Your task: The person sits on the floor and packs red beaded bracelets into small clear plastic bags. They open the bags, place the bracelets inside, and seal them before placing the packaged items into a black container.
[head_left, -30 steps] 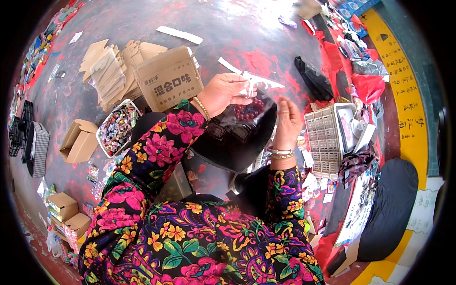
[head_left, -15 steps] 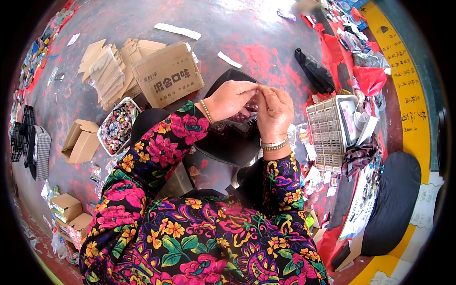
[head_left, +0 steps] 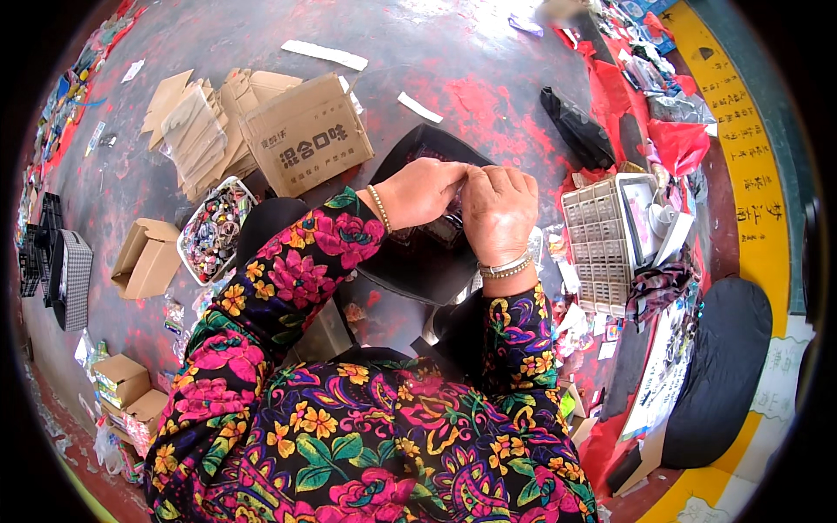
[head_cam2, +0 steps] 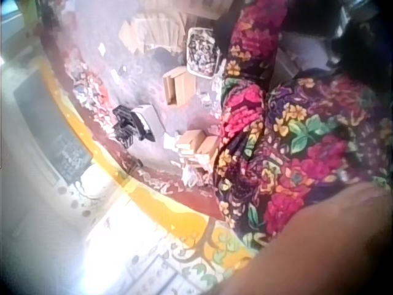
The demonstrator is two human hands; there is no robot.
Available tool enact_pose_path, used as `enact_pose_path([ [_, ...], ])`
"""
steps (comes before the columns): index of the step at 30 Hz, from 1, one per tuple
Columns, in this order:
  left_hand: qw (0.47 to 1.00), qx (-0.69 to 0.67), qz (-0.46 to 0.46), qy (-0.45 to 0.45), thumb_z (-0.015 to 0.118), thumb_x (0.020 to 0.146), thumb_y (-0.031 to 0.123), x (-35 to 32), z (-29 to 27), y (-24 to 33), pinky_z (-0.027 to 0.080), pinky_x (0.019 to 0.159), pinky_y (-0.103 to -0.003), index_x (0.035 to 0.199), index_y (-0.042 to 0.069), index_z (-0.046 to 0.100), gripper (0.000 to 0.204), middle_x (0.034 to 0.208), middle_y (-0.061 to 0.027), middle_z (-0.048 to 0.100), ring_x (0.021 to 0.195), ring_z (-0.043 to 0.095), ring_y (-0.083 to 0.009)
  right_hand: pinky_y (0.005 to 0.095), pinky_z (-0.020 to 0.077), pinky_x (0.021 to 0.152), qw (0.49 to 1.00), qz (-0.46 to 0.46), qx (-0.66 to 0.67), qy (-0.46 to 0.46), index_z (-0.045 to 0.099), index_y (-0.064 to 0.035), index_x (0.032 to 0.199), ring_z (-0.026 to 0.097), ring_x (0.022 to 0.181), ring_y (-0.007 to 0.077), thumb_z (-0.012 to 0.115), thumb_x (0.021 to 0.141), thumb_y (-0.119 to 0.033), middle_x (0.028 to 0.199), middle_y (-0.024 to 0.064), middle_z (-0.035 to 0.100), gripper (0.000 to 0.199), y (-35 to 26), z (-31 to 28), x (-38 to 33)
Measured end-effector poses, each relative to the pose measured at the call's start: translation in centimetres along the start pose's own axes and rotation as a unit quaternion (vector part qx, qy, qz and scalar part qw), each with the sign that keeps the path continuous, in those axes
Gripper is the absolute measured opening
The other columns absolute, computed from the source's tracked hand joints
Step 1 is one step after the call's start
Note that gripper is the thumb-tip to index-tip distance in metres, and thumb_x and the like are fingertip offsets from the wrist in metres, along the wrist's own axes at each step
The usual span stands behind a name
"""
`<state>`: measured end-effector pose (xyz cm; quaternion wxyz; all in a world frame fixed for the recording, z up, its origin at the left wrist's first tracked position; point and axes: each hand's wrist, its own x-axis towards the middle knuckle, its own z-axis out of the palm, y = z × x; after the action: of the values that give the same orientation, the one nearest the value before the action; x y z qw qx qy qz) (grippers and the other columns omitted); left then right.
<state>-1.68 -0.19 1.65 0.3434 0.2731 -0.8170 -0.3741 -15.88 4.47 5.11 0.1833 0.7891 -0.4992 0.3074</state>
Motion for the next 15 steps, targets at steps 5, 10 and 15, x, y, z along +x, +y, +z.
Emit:
enact_pose_path([
  [5, 0.999, -0.027, 0.021, 0.011, 0.046, 0.088, 0.003, 0.1, 0.1, 0.2, 0.052, 0.056, -0.030, 0.104, -0.002, 0.054, 0.019, 0.072, -0.0158, 0.061, 0.063, 0.063, -0.0197, 0.0340, 0.0436, 0.066, 0.998, 0.007, 0.037, 0.044, 0.061, -0.0078, 0.074, 0.057, 0.069, 0.0234, 0.064, 0.063, -0.003, 0.071, 0.0040, 0.060, 0.012, 0.6, 0.2, 0.1],
  [10, 0.999, -0.031, -0.018, -0.002, 0.047, 0.089, 0.002, 0.1, 0.2, -0.5, 0.054, 0.056, -0.028, 0.108, -0.002, 0.054, 0.021, 0.081, -0.0160, 0.062, 0.068, 0.063, -0.0179, 0.0340, 0.0429, 0.063, 0.987, 0.080, 0.093, 0.107, 0.057, -0.0098, 0.067, 0.055, 0.067, 0.0226, 0.063, 0.060, -0.004, 0.067, 0.0036, 0.055, 0.011, 1.4, 1.4, -0.5],
  [15, 0.993, -0.095, -0.074, -0.015, 0.046, 0.091, 0.004, 0.2, 0.0, -0.4, 0.055, 0.057, -0.027, 0.110, -0.002, 0.054, 0.021, 0.088, -0.0132, 0.063, 0.072, 0.064, -0.0173, 0.0299, 0.0450, 0.064, 0.961, 0.185, 0.181, 0.096, 0.058, -0.0075, 0.068, 0.056, 0.065, 0.0186, 0.062, 0.064, 0.001, 0.067, 0.0034, 0.058, 0.011, 1.5, 1.3, -0.9],
])
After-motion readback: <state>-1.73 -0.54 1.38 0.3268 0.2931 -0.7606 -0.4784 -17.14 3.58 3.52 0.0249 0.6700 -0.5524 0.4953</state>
